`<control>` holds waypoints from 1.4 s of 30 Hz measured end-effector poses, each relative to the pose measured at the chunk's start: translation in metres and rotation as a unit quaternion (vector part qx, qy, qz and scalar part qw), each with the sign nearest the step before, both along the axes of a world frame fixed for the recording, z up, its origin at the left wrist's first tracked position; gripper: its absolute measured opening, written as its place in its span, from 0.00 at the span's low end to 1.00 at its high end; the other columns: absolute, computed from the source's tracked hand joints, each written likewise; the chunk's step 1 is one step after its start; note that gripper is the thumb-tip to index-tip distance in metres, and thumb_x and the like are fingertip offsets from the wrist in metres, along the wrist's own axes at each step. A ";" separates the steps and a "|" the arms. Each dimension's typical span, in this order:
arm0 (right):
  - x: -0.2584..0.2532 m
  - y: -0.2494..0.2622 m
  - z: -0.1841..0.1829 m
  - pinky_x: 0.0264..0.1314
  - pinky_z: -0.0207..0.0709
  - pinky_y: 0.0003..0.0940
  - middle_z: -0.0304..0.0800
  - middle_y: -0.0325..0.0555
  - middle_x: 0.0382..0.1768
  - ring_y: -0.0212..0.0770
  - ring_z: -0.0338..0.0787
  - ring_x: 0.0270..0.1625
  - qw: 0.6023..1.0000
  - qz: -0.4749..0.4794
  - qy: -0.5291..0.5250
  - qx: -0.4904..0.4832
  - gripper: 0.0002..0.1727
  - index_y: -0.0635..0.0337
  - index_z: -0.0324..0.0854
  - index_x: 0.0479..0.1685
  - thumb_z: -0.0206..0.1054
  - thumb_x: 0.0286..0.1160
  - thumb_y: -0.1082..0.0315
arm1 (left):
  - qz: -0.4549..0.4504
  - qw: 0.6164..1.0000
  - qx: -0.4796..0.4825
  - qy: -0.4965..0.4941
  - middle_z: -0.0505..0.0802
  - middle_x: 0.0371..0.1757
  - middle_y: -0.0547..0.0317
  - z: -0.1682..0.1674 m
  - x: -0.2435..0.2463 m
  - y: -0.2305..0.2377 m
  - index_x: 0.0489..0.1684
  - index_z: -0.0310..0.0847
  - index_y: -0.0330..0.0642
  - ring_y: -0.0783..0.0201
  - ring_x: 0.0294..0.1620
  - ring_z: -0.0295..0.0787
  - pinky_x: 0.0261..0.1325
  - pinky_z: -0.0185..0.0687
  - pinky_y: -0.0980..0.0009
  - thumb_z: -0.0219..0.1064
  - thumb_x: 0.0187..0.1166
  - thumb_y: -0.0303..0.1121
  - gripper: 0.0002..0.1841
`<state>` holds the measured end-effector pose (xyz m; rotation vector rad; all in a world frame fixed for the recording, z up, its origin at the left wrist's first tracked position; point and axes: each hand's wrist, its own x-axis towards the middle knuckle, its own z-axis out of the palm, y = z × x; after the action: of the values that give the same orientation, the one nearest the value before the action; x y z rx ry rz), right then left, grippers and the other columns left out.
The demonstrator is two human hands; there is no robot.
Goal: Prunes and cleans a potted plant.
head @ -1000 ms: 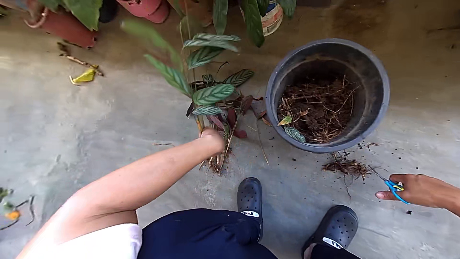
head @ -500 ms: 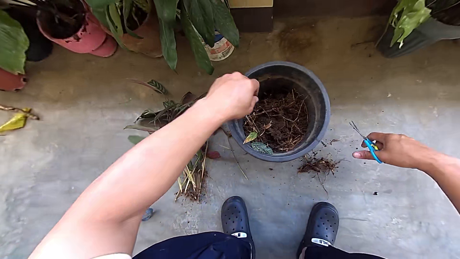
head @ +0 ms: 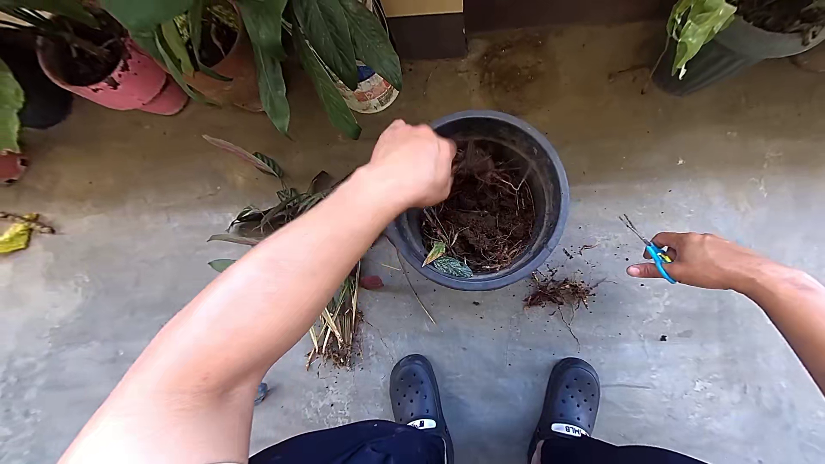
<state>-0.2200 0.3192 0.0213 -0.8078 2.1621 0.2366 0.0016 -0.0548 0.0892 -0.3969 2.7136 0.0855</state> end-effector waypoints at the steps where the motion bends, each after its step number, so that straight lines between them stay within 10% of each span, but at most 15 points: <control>1: -0.001 -0.001 0.000 0.42 0.77 0.59 0.84 0.49 0.28 0.52 0.86 0.35 1.000 0.007 0.006 0.005 0.32 0.56 0.83 0.48 0.76 0.65 0.35 | -0.002 0.999 -0.035 -0.027 0.92 0.43 0.35 -0.007 0.003 0.001 0.46 0.87 0.34 0.34 0.54 0.89 0.65 0.72 0.34 0.61 0.83 0.36 0.13; 9: -0.005 -0.002 0.007 0.42 0.77 0.63 0.86 0.53 0.30 0.57 0.87 0.38 1.000 0.016 0.018 0.021 0.33 0.56 0.83 0.48 0.75 0.66 0.34 | 0.043 0.979 0.010 0.201 0.92 0.55 0.34 0.034 0.031 -0.035 0.57 0.86 0.36 0.33 0.62 0.88 0.66 0.73 0.30 0.56 0.89 0.41 0.18; 13: -0.004 -0.001 0.005 0.42 0.77 0.62 0.86 0.54 0.30 0.57 0.87 0.38 0.999 0.015 0.020 0.020 0.33 0.57 0.83 0.46 0.75 0.66 0.33 | -0.009 0.997 -0.047 0.056 0.92 0.48 0.31 0.003 0.039 -0.020 0.49 0.87 0.33 0.28 0.60 0.87 0.68 0.69 0.28 0.61 0.86 0.35 0.13; 19: 0.005 -0.012 0.011 0.44 0.77 0.64 0.87 0.56 0.31 0.59 0.88 0.41 0.999 0.032 0.019 0.017 0.33 0.58 0.84 0.48 0.75 0.67 0.33 | -0.004 0.981 -0.020 0.194 0.91 0.56 0.31 0.026 0.039 -0.019 0.56 0.84 0.34 0.30 0.64 0.85 0.70 0.67 0.30 0.52 0.90 0.42 0.20; 24: 0.007 -0.014 0.011 0.47 0.78 0.64 0.88 0.56 0.35 0.59 0.89 0.44 0.998 0.044 0.019 0.052 0.34 0.57 0.83 0.49 0.74 0.66 0.32 | -0.046 0.998 -0.028 -0.021 0.92 0.45 0.35 -0.022 0.038 0.009 0.46 0.87 0.33 0.33 0.60 0.87 0.69 0.71 0.35 0.57 0.88 0.35 0.15; 29: 0.003 -0.009 0.014 0.46 0.77 0.66 0.88 0.58 0.35 0.61 0.89 0.44 0.999 0.029 0.018 0.037 0.34 0.59 0.84 0.50 0.75 0.67 0.34 | -0.002 0.996 0.006 0.090 0.92 0.50 0.31 0.024 0.036 -0.011 0.53 0.86 0.34 0.29 0.61 0.87 0.64 0.72 0.28 0.54 0.91 0.40 0.18; 34: -0.002 -0.015 0.015 0.47 0.78 0.64 0.88 0.57 0.36 0.60 0.89 0.45 0.998 0.039 0.030 0.050 0.35 0.58 0.83 0.48 0.74 0.67 0.32 | -0.026 0.998 -0.026 -0.052 0.93 0.48 0.39 -0.015 0.046 0.009 0.48 0.87 0.37 0.37 0.59 0.88 0.66 0.74 0.38 0.57 0.89 0.38 0.15; 42: -0.010 -0.012 0.023 0.45 0.77 0.66 0.87 0.58 0.34 0.62 0.88 0.43 0.999 0.025 0.043 0.016 0.33 0.59 0.84 0.48 0.74 0.68 0.34 | 0.016 0.989 0.076 0.130 0.92 0.42 0.42 0.044 0.052 -0.005 0.48 0.87 0.38 0.41 0.49 0.90 0.52 0.79 0.35 0.53 0.93 0.39 0.17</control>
<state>-0.2301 0.3067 0.0444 -0.8491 2.2136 0.3362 0.0534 -0.0599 0.1333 -0.4080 2.9305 0.3738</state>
